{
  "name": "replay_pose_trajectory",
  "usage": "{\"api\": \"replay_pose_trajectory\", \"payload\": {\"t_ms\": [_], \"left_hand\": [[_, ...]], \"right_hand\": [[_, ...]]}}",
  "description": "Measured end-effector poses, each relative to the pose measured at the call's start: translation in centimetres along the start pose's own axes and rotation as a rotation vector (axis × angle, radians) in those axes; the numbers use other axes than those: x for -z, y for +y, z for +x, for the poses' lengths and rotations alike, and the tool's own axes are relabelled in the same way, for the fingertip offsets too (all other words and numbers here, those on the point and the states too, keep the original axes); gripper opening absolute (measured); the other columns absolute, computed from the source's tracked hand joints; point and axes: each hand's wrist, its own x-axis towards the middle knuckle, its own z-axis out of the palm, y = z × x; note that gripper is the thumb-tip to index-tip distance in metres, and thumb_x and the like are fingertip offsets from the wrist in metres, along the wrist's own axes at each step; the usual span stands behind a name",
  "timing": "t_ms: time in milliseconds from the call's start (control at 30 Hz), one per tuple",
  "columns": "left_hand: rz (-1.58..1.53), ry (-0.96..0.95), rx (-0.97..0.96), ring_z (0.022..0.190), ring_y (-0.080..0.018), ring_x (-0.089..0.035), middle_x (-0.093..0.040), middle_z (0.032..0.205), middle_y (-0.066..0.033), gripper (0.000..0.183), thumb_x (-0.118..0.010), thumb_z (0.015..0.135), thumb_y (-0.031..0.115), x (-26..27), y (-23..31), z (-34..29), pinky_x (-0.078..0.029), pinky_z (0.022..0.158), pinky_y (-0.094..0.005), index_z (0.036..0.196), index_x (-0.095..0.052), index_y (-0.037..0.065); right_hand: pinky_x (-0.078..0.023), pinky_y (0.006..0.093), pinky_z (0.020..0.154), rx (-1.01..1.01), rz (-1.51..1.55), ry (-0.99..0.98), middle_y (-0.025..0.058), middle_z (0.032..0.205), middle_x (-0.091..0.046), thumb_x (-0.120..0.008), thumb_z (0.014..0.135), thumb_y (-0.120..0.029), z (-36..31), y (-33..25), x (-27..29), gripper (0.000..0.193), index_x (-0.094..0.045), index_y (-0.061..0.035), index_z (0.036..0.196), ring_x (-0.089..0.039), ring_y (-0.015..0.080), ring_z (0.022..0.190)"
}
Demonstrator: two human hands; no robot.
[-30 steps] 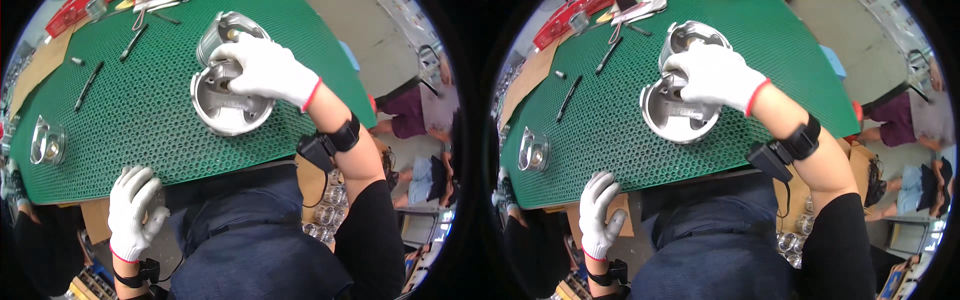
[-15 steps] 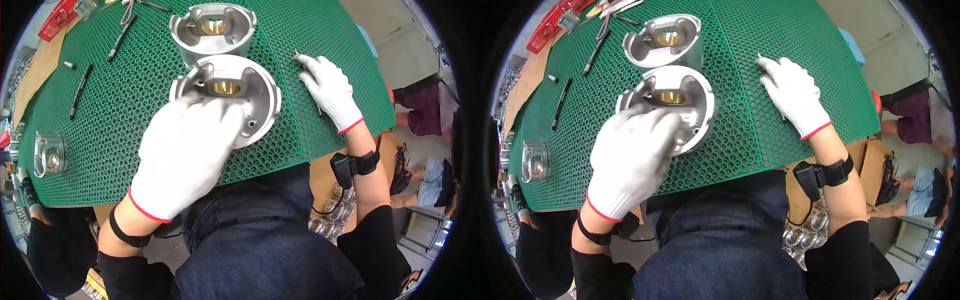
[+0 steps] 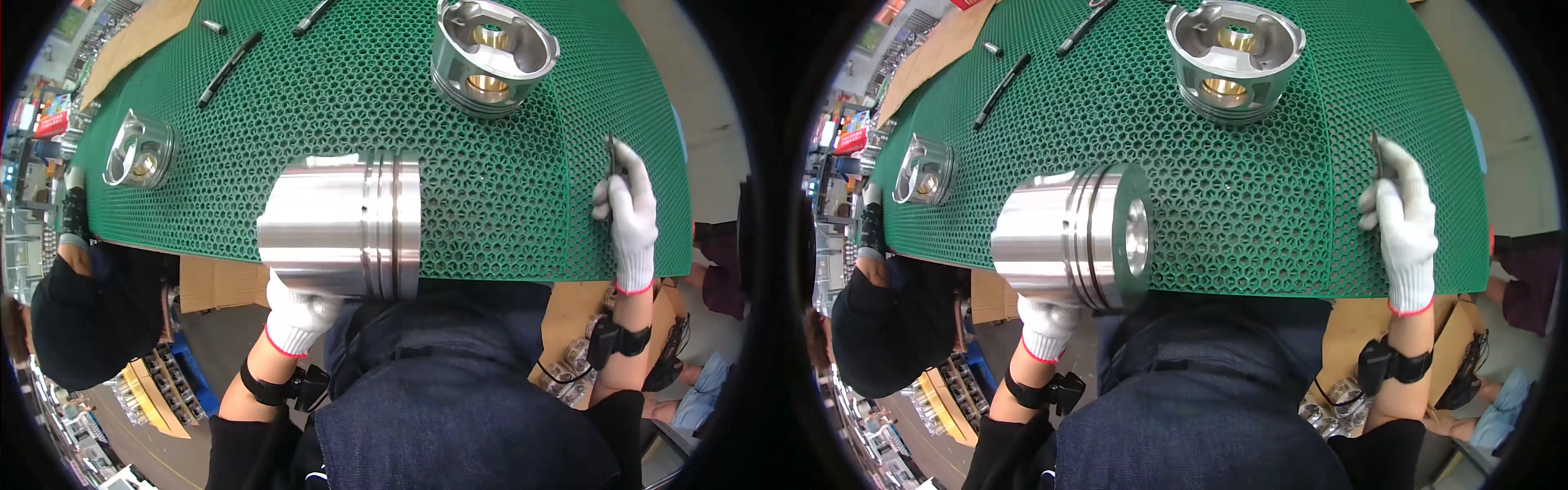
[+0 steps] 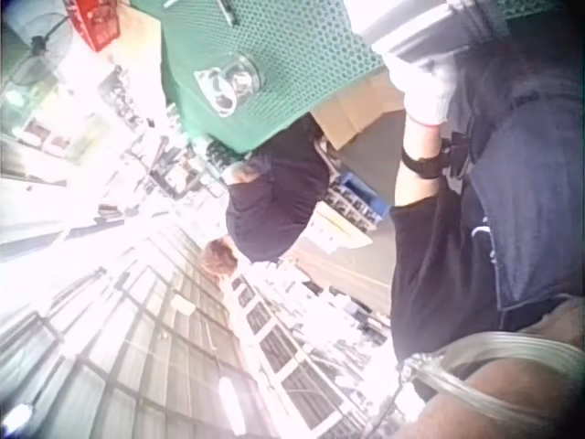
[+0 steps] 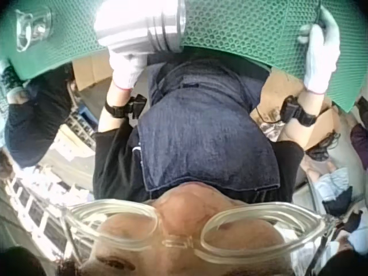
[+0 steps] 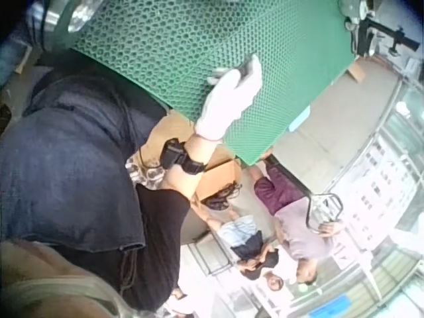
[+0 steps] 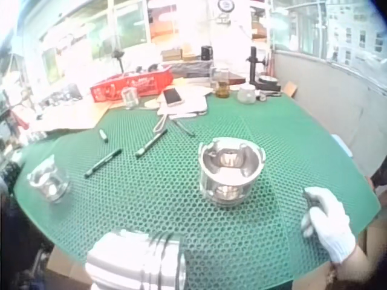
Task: Insert and secure a component inside an engine piston and organize the pistons on a pallet.
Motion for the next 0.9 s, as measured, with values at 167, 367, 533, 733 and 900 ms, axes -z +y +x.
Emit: {"api": "replay_pose_trajectory", "payload": {"t_ms": [167, 367, 533, 733, 900], "left_hand": [[-0.302, -0.550, 0.312, 0.134, -0.0285, -0.044, -0.042, 0.148, -0.0108, 0.052, -0.030, 0.106, 0.035, 0.5, 0.5, 0.4, -0.035, 0.114, -0.0436, 0.150, -0.029, 0.009], [-0.239, -0.447, 0.091, 0.117, -0.0279, -0.054, -0.053, 0.128, -0.0096, 0.041, -0.050, 0.087, 0.026, 0.6, 1.2, 1.0, -0.044, 0.099, -0.0427, 0.124, -0.047, 0.011], [0.311, -0.178, -0.408, 0.101, -0.0272, -0.063, -0.063, 0.109, -0.0083, 0.031, -0.071, 0.068, 0.017, 4.1, 4.7, 6.2, -0.052, 0.086, -0.0418, 0.098, -0.065, 0.014], [0.337, 0.319, -0.663, 0.095, -0.0334, -0.064, -0.065, 0.106, -0.0129, 0.039, -0.076, 0.075, 0.030, 1.1, 5.4, 10.6, -0.052, 0.091, -0.0447, 0.106, -0.066, 0.009], [0.085, -0.243, -0.452, 0.117, -0.0291, -0.060, -0.062, 0.123, -0.0198, 0.053, -0.073, 0.078, 0.022, 0.6, 6.2, 14.0, -0.047, 0.100, -0.0375, 0.124, -0.060, 0.001]], "right_hand": [[-0.038, 0.0183, 0.037, -0.438, 0.620, -0.323, 0.0068, 0.081, -0.057, -0.045, 0.093, -0.012, -3.1, -4.5, -2.3, 0.045, -0.046, 0.0046, 0.134, -0.047, 0.0053, 0.049], [-0.036, 0.0200, 0.033, -0.377, 0.937, -0.325, 0.0039, 0.069, -0.049, -0.052, 0.097, -0.023, -4.6, -2.6, -3.0, 0.045, -0.045, 0.0035, 0.133, -0.042, 0.0069, 0.043], [-0.033, 0.0204, 0.034, -0.372, 1.078, -0.314, 0.0028, 0.069, -0.047, -0.050, 0.101, -0.024, -4.3, -1.9, -2.9, 0.043, -0.042, 0.0021, 0.135, -0.039, 0.0074, 0.043], [-0.032, 0.0212, 0.037, -0.432, 1.364, -0.027, 0.0013, 0.075, -0.044, -0.049, 0.102, -0.024, -6.2, -1.7, -2.5, 0.046, -0.037, -0.0010, 0.140, -0.039, 0.0082, 0.046], [-0.033, 0.0200, 0.040, -0.366, 0.865, -0.416, 0.0047, 0.060, -0.054, -0.051, 0.092, -0.011, -8.6, -3.3, 0.4, 0.032, -0.060, 0.0034, 0.120, -0.043, 0.0054, 0.047]]}}
